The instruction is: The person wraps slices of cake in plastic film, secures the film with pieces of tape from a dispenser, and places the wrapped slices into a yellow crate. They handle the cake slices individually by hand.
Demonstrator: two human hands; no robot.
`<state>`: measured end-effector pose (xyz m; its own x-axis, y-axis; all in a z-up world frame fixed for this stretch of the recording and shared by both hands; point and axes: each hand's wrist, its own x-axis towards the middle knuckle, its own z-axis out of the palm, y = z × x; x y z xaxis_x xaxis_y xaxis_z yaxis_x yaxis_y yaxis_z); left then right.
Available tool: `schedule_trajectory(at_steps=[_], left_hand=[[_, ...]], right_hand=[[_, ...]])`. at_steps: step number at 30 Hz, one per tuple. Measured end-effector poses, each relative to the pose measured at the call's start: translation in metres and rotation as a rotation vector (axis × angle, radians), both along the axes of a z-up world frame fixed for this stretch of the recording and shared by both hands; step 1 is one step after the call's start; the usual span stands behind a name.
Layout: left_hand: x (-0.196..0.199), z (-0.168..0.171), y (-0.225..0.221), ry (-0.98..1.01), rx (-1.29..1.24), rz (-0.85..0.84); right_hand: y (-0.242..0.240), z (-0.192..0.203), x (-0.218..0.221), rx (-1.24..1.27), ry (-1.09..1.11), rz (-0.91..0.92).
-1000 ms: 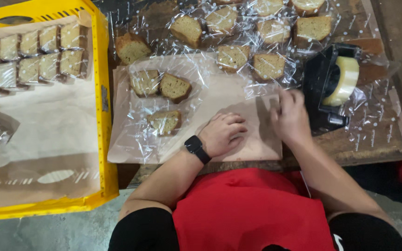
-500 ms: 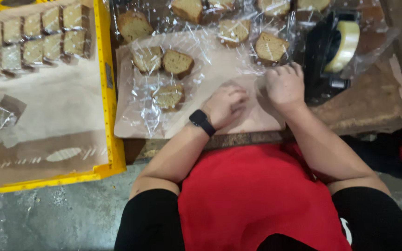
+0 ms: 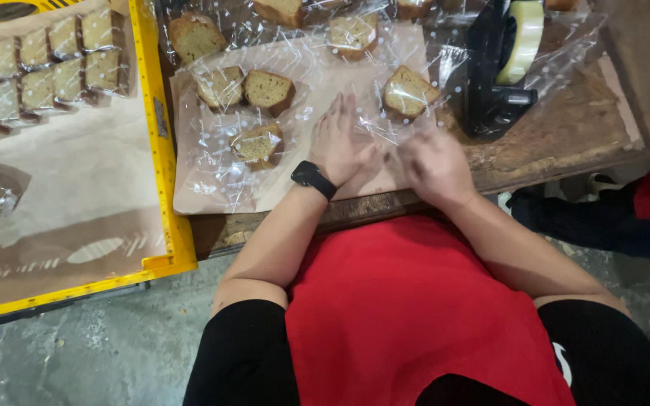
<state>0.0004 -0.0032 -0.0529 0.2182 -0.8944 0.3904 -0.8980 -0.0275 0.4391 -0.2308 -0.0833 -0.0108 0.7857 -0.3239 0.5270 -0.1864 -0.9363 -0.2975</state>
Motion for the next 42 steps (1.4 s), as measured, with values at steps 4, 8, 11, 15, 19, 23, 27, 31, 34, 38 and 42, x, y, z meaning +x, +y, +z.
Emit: schedule_trajectory(at_steps=[4,8,11,15,19,23,27,31,34,38,42], left_hand=[[0.006,0.006,-0.005,0.352,0.015,-0.006],[0.001,0.031,0.016,0.737,0.124,-0.071],[-0.003,0.043,0.042,0.161,0.095,-0.181],[-0.015,0.051,0.08,-0.128,0.056,-0.264],[-0.029,0.06,0.097,-0.246,0.094,-0.335],[-0.031,0.068,0.092,-0.237,-0.103,-0.414],[-0.029,0.07,0.092,0.182,0.261,-0.444],[-0.025,0.047,0.084,0.08,0.045,-0.579],[-0.022,0.038,0.083,0.041,-0.019,-0.593],[-0.022,0.045,0.087,0.062,0.078,-0.58],[-0.025,0.053,0.088,0.099,0.03,-0.57]], right_hand=[[-0.021,-0.006,0.007,0.243,-0.321,-0.201],[-0.034,-0.025,-0.002,0.705,-0.206,-0.309],[-0.038,-0.058,-0.016,1.059,-0.311,-0.036],[-0.056,-0.096,-0.041,1.27,-0.366,-0.099],[-0.061,-0.095,-0.007,1.005,-0.578,0.048],[-0.046,-0.029,0.03,0.298,-0.061,0.021],[-0.023,0.014,0.048,0.366,0.229,-0.051],[-0.032,0.014,0.041,0.505,0.226,-0.048],[-0.041,0.005,0.038,0.541,0.268,-0.019],[-0.043,-0.002,0.04,0.432,0.233,0.028],[-0.039,0.001,0.037,0.494,0.259,-0.028]])
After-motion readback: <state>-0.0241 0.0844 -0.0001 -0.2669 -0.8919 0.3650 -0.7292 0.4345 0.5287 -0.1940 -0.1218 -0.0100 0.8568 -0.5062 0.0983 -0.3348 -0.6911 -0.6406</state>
